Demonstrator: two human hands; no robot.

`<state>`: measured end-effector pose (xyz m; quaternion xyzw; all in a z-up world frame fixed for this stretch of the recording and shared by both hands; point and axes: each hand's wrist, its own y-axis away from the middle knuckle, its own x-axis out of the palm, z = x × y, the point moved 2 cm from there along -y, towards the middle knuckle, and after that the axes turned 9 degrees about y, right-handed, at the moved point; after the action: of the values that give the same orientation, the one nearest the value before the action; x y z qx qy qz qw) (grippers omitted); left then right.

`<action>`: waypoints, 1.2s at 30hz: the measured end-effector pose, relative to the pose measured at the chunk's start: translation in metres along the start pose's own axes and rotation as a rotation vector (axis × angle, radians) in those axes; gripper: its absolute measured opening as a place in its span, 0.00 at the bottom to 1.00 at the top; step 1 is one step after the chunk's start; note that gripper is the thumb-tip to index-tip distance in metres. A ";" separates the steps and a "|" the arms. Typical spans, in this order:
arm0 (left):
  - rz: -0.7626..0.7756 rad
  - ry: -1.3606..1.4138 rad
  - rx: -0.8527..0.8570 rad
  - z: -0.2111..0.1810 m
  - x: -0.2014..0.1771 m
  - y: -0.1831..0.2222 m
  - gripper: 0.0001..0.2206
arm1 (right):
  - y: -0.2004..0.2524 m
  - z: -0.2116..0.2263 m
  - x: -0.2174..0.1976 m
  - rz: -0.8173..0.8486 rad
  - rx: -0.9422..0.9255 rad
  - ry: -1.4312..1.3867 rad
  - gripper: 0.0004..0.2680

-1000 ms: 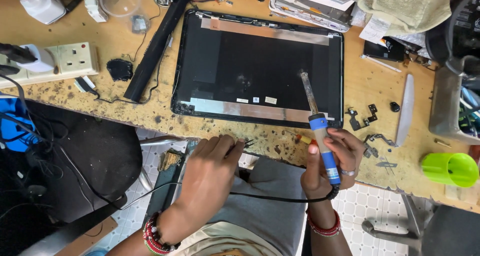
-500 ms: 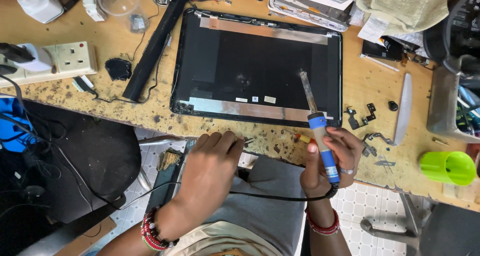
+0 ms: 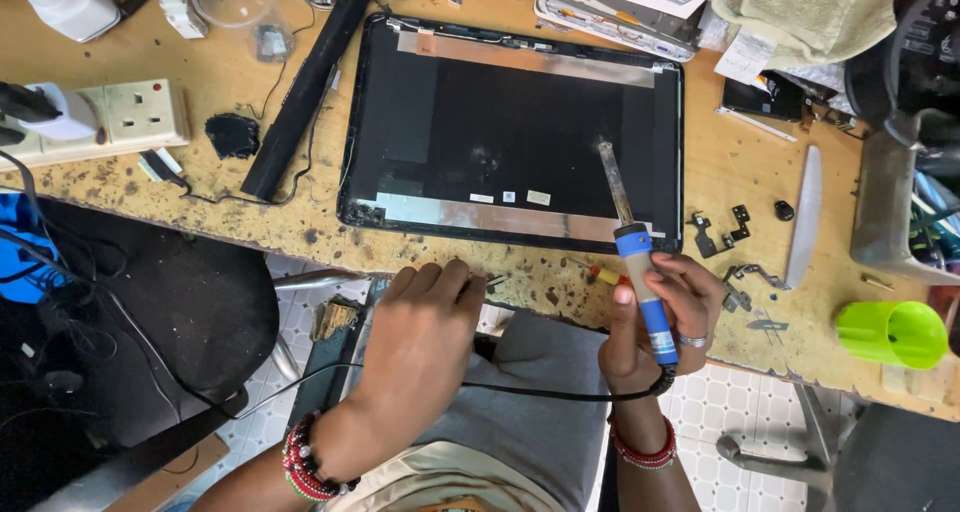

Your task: Soldering internal wiring to a laptop screen component on a repair workbench.

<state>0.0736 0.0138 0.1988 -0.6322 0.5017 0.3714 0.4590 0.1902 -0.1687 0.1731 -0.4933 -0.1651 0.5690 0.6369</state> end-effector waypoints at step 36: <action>-0.684 0.507 -0.361 0.101 -0.001 0.054 0.11 | -0.058 0.036 0.064 0.089 -0.016 -0.427 0.10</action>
<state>0.0200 0.1066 0.1580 -0.9021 0.2879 0.1138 0.3007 0.2141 -0.0887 0.2145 -0.3734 -0.2787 0.6869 0.5578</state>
